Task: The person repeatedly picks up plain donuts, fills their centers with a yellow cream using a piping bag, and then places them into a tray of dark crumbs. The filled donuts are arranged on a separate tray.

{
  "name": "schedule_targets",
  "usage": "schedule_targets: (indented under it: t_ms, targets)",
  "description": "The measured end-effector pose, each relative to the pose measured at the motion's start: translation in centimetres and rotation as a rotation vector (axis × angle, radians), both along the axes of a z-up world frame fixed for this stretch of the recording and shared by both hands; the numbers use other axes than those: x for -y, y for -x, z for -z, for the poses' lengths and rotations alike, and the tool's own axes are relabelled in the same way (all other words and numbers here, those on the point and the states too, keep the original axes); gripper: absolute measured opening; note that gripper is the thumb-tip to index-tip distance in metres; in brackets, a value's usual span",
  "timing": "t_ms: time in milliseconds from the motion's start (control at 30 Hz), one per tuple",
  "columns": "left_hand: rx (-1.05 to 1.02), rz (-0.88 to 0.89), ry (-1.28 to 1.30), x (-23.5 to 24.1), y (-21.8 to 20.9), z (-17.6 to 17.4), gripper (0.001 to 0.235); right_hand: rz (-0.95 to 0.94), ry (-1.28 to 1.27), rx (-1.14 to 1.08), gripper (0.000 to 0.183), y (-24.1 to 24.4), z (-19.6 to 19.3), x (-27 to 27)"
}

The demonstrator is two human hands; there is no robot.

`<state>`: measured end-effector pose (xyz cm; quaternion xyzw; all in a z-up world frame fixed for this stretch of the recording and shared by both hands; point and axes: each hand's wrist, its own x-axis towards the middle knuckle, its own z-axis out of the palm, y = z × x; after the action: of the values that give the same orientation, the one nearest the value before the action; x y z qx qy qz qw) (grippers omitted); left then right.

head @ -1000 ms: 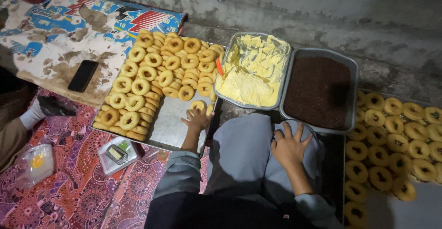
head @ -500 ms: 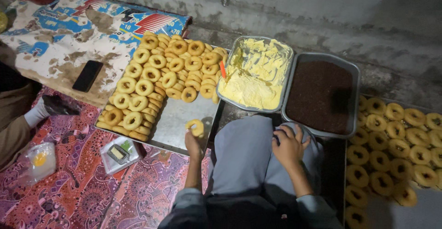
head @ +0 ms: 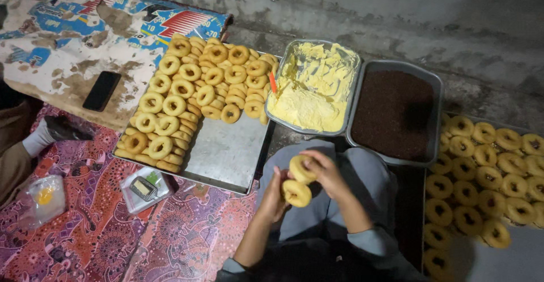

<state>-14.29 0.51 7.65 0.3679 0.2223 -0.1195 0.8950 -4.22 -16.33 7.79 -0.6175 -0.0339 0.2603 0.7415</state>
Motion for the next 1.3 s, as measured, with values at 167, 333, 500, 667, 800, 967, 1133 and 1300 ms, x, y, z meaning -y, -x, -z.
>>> schedule_targets:
  t_ms: [167, 333, 500, 667, 800, 967, 1133, 1300]
  targets:
    - [-0.05, -0.079, 0.047, -0.7, -1.3, -2.1, 0.037, 0.181, -0.115, -0.036, 0.03, -0.5, -3.1, 1.5]
    - [-0.075, -0.14, 0.19, 0.6, -3.4, -2.1, 0.042, 0.126, 0.265, 0.775, 0.022, 1.0, -5.9, -1.5]
    - [0.119, -0.163, 0.386, 0.7, -5.1, -1.7, 0.049, 0.257, 0.625, 1.185, 0.026, 1.4, -7.2, -3.4]
    - [0.18, -0.259, 0.368, -1.5, -5.4, -0.9, 0.044, -0.062, 0.525, 1.175, 0.039, -0.3, -5.6, -3.3]
    - [0.224, -0.219, 0.291, -2.5, -6.5, 1.5, 0.036, -0.157, 0.559, 0.923, 0.038, -4.7, -2.1, -4.4]
    - [0.061, -0.271, 0.278, -3.7, -9.8, 6.0, 0.041, 0.089, 0.718, 1.107, 0.037, -13.7, 1.5, -5.6]
    - [0.298, -0.257, 0.317, -4.9, -13.8, 9.1, 0.045, 0.162, 0.819, 1.144, 0.036, -16.2, 1.6, -5.7]
    - [0.065, -0.354, 0.256, -4.7, -16.0, 9.3, 0.048, -0.008, 0.522, 1.049, 0.035, -11.5, 0.7, -7.4]
